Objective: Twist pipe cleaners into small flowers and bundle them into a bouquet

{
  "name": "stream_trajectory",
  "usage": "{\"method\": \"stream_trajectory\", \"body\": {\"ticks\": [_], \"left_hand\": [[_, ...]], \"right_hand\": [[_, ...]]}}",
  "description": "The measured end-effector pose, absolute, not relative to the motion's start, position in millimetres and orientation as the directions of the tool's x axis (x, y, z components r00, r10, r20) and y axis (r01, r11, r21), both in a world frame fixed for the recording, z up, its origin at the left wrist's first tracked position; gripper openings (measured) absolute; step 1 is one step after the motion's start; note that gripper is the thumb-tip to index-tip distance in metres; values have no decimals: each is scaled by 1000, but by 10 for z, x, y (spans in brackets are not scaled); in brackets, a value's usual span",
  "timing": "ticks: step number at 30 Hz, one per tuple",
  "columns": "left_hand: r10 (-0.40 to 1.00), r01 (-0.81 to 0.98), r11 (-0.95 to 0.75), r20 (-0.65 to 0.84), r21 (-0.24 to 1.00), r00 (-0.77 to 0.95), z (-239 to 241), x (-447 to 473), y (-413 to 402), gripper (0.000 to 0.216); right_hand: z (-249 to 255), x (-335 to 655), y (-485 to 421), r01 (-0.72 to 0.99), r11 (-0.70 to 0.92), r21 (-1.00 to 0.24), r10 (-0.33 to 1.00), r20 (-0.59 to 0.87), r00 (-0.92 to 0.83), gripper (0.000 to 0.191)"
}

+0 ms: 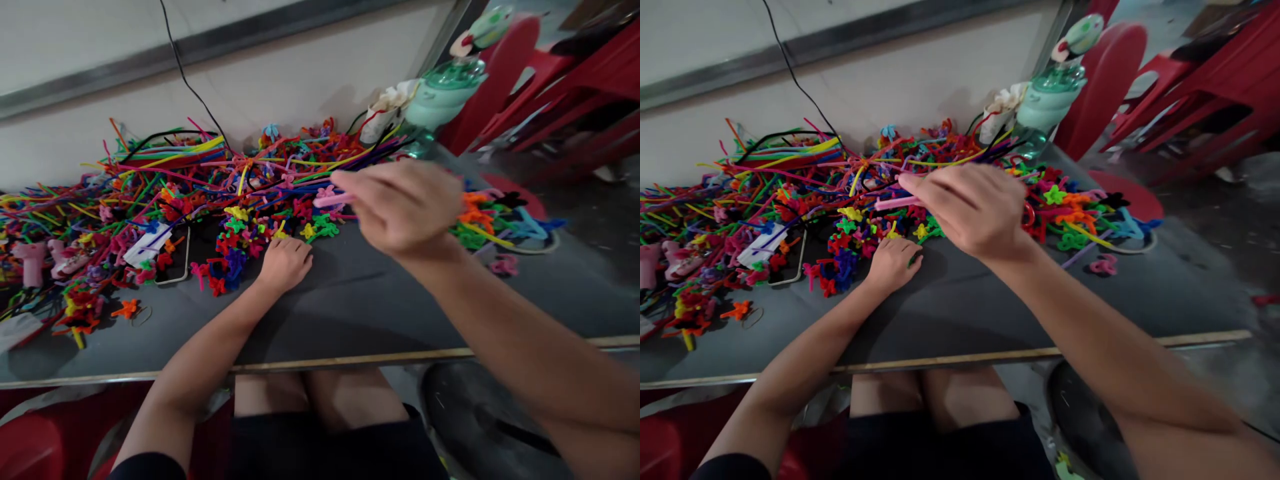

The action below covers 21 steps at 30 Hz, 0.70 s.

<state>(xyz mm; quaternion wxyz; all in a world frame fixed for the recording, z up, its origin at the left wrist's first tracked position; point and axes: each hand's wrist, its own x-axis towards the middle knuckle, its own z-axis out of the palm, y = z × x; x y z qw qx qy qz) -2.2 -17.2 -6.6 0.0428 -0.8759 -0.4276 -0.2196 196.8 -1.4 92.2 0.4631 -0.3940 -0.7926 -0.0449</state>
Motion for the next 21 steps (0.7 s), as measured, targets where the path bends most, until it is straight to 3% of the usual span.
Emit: {"method": "stream_trajectory", "body": {"ticks": [2, 8, 11, 16, 21], "left_hand": [[757, 790, -599, 418, 133, 503, -34, -56, -160, 18], [792, 863, -474, 512, 174, 331, 33, -143, -121, 22], [738, 837, -506, 608, 210, 294, 59, -151, -113, 28], [701, 789, -579, 620, 207, 352, 45, -180, -80, 28], [702, 835, -471, 694, 283, 160, 9, -238, 5, 27]], "right_hand": [[662, 1896, -9, 681, 687, -253, 593, 737, -325, 35], [38, 1844, 115, 683, 658, -317, 694, 607, -387, 34], [-55, 1838, 133, 655, 686, -317, 688, 576, -441, 31], [-65, 1837, 158, 596, 742, -307, 642, 583, -498, 32], [-39, 1850, 154, 643, 687, -339, 673, 630, -387, 31]]}}
